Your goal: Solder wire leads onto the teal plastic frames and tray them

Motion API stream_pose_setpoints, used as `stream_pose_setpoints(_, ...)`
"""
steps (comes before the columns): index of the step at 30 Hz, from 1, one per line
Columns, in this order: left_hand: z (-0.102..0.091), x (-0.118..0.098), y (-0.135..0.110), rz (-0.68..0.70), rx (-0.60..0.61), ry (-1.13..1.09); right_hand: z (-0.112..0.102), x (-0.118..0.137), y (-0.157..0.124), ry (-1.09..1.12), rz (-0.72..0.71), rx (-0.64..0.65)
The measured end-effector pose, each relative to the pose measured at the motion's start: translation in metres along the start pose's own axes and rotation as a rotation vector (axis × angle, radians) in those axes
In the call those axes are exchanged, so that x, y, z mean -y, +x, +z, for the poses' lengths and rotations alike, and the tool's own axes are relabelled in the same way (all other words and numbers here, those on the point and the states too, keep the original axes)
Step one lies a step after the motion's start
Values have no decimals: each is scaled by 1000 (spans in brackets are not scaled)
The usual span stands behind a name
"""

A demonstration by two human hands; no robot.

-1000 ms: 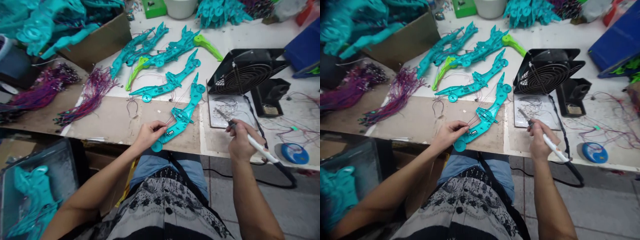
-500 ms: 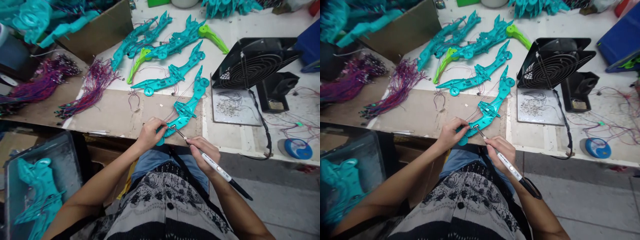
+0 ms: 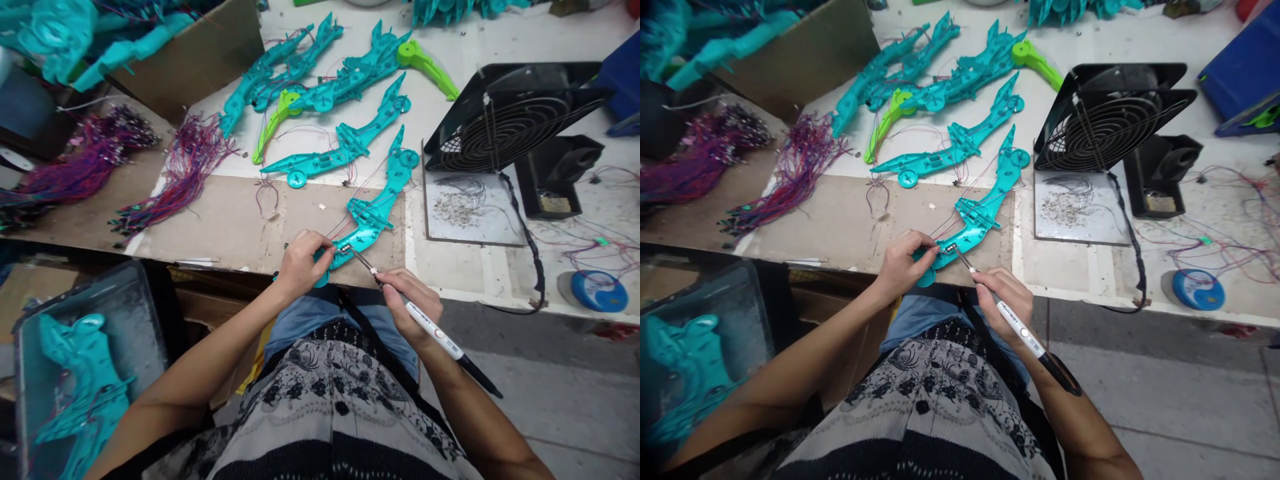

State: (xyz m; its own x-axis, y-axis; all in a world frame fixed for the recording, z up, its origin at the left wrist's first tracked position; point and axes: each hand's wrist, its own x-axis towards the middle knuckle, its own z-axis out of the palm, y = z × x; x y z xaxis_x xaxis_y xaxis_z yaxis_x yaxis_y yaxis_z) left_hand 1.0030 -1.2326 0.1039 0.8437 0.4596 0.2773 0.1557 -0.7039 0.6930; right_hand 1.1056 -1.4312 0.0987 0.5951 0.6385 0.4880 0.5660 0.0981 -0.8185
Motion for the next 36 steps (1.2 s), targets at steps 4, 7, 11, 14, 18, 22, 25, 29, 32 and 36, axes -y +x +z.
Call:
stream_pose_setpoints(4, 7, -3, 10, -24, 11, -54, -4, -5, -5, -39, 24, -80)
stream_pose_setpoints(7, 13, -2, 18, -71, 83, -91, -7, -8, -7, -36, 29, -75)
stream_pose_setpoints(11, 15, 0, 22, -86, 101, -94, -7, -7, -8, -5, 21, -59)
stream_pose_setpoints(14, 13, 0, 23, -109, 131, -102, -5, -6, -6, -9, 24, -60)
stream_pose_setpoints(18, 14, -2, 24, -104, 128, -69, -4, -5, -5, -21, 21, -59)
stream_pose_setpoints(22, 18, -2, 23, -55, 105, -32, -4, -5, -4, -20, 14, -54)
stream_pose_setpoints(25, 19, -2, 23, -36, 106, -12, -4, -6, -5, -12, 22, -46)
stream_pose_setpoints(29, 19, -1, 22, -21, 100, 5, -4, -6, -5, 5, 7, -10)
stream_pose_setpoints(32, 20, -1, 21, -11, 91, 11, -4, -6, -5, -10, -17, 7)
stream_pose_setpoints(36, 20, -1, 21, -13, 98, 20, -4, -5, -5, -34, -12, -20)
